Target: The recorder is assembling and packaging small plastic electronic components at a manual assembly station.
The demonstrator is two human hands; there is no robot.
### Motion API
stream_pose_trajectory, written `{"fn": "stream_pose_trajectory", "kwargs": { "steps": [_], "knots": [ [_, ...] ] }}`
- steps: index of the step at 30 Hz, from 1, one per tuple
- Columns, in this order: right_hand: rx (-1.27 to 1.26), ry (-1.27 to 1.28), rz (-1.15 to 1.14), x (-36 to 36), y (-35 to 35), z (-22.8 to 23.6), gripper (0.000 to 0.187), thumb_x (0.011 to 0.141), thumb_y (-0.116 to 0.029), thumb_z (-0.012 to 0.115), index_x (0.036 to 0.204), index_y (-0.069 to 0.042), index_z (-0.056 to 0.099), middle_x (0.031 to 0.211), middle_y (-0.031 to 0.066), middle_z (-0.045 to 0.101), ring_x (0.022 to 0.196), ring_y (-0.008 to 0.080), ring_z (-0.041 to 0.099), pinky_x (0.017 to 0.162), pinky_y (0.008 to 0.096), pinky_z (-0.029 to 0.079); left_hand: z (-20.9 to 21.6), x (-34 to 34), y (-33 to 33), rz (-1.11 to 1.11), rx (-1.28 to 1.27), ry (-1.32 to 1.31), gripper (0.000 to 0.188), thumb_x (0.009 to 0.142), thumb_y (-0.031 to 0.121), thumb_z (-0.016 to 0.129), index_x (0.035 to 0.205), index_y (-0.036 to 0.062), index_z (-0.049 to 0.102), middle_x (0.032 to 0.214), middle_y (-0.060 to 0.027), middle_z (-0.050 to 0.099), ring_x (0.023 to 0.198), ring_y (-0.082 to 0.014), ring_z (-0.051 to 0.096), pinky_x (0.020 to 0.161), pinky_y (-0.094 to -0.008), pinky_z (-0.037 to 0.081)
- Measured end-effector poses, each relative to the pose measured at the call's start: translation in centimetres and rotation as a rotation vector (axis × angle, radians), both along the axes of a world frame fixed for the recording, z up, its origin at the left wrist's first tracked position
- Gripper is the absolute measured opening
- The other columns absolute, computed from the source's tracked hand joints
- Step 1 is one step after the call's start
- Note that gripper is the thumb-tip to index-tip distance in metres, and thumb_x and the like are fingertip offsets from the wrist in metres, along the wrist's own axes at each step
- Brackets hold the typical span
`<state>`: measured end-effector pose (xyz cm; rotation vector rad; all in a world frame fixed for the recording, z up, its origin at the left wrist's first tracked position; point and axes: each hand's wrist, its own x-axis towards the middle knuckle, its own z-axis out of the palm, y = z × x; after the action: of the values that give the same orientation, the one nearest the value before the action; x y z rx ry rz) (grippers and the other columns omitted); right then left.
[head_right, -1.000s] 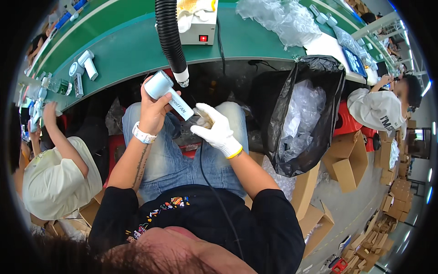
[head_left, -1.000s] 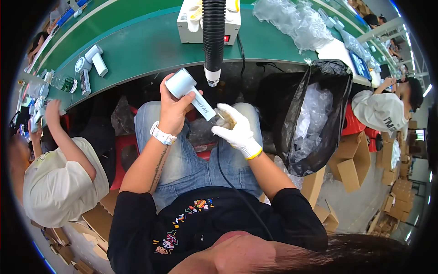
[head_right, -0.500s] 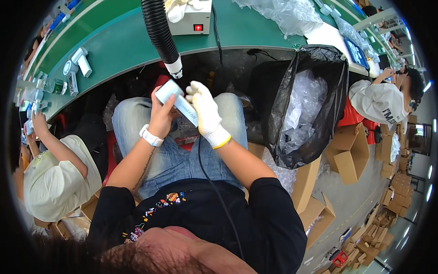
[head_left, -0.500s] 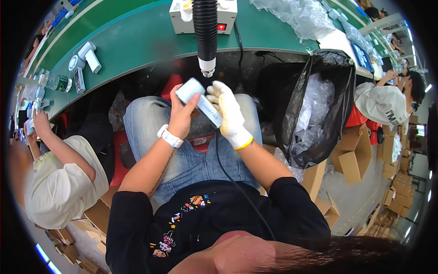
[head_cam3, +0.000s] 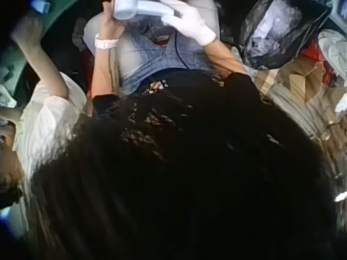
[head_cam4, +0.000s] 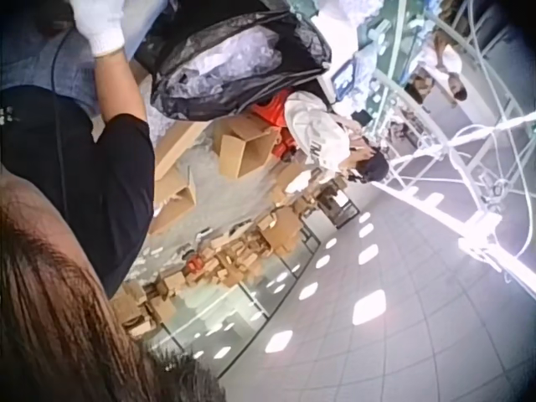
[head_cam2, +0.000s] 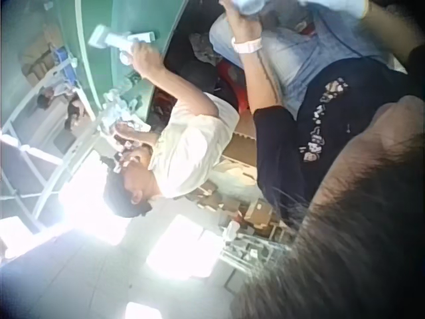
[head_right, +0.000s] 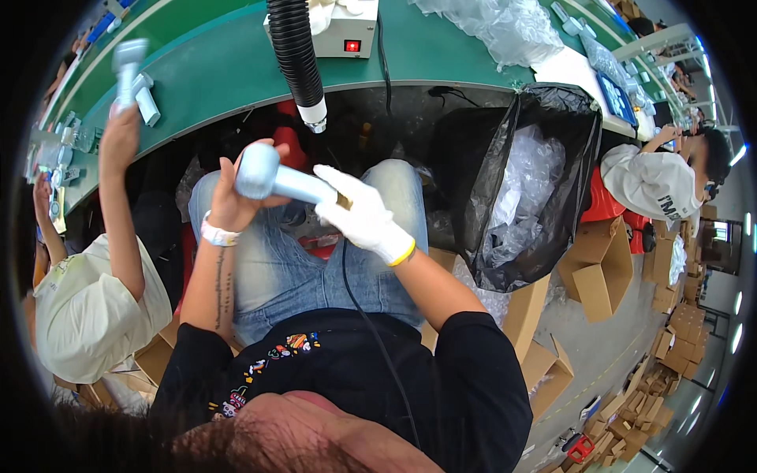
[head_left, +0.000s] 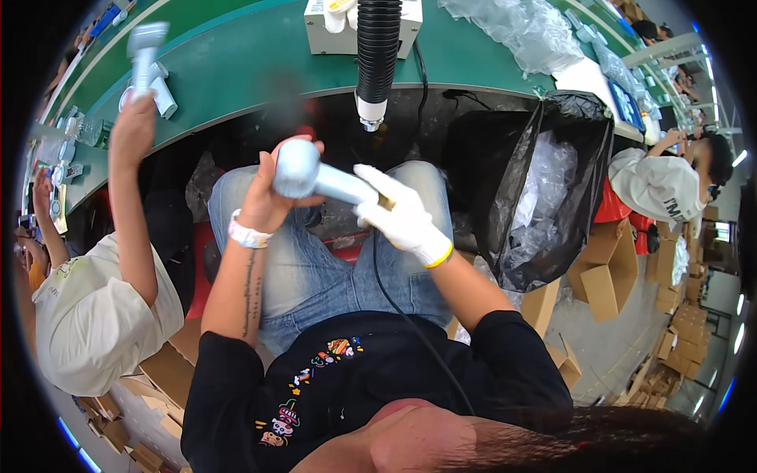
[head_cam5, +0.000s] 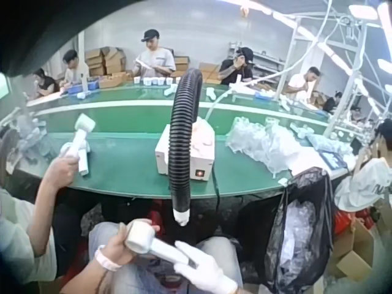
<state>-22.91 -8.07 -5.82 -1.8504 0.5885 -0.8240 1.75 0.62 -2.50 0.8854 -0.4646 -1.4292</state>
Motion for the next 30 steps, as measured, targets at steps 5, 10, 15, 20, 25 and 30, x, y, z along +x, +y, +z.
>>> {"fn": "stream_pose_trajectory", "kwargs": {
  "steps": [5, 10, 15, 20, 25, 30],
  "knots": [
    [-0.151, 0.118, 0.027, -0.2, 1.1, 2.7, 0.057, 0.079, -0.028, 0.080, 0.128, -0.002, 0.067, 0.110, 0.0172, 0.073, 0.094, 0.0294, 0.074, 0.087, 0.0413, 0.058, 2.3, 0.7, 1.8, -0.229, 0.166, -0.448, 0.062, 0.086, 0.034, 0.080, 0.135, 0.0106, 0.051, 0.120, -0.0146, 0.069, 0.111, -0.0279, 0.068, 0.091, -0.0453, 0.058],
    [0.102, 0.486, 0.528, -2.3, 0.6, 6.1, 0.049, 0.076, -0.029, 0.082, 0.117, -0.004, 0.071, 0.096, 0.0191, 0.072, 0.088, 0.0324, 0.073, 0.080, 0.0425, 0.057, 2.0, -4.0, 5.6, -0.289, -0.488, -0.994, 0.056, 0.076, 0.018, 0.083, 0.122, 0.0081, 0.053, 0.115, -0.0157, 0.070, 0.103, -0.0271, 0.070, 0.089, -0.0397, 0.056],
    [-0.059, 0.756, 0.574, -2.6, 2.6, 4.1, 0.046, 0.074, -0.031, 0.082, 0.112, -0.007, 0.071, 0.096, 0.0216, 0.071, 0.092, 0.0368, 0.072, 0.081, 0.0430, 0.056, -3.2, -7.6, 7.9, -0.145, -0.618, -0.935, 0.058, 0.071, 0.014, 0.083, 0.121, 0.0060, 0.054, 0.115, -0.0169, 0.069, 0.102, -0.0272, 0.070, 0.091, -0.0395, 0.055],
    [0.133, 0.502, 0.474, -2.7, -2.1, 3.2, 0.049, 0.073, -0.034, 0.082, 0.115, -0.010, 0.070, 0.109, 0.0189, 0.071, 0.098, 0.0344, 0.071, 0.086, 0.0419, 0.055, -2.8, -5.0, 3.3, -0.268, -0.229, -1.026, 0.063, 0.070, 0.015, 0.085, 0.124, 0.0040, 0.054, 0.111, -0.0171, 0.070, 0.100, -0.0280, 0.072, 0.088, -0.0401, 0.058],
    [-0.966, 0.179, -0.398, -1.7, -19.3, 10.2, 0.040, 0.071, -0.024, 0.085, 0.106, -0.011, 0.072, 0.117, 0.0145, 0.065, 0.113, 0.0368, 0.061, 0.101, 0.0481, 0.048, 1.4, 5.5, -0.1, 0.682, -0.248, -0.492, 0.065, 0.089, 0.041, 0.072, 0.138, 0.0057, 0.047, 0.121, -0.0141, 0.061, 0.101, -0.0272, 0.067, 0.083, -0.0407, 0.058],
    [-1.277, 0.545, -0.795, 3.6, -32.2, 14.5, 0.035, 0.078, -0.035, 0.081, 0.104, -0.013, 0.076, 0.132, 0.0166, 0.061, 0.127, 0.0390, 0.052, 0.110, 0.0494, 0.042, 6.8, 13.5, -21.7, 0.793, -0.254, -0.974, 0.057, 0.087, 0.029, 0.085, 0.130, 0.0002, 0.061, 0.121, -0.0129, 0.066, 0.104, -0.0195, 0.065, 0.092, -0.0324, 0.053]
  ]
}}
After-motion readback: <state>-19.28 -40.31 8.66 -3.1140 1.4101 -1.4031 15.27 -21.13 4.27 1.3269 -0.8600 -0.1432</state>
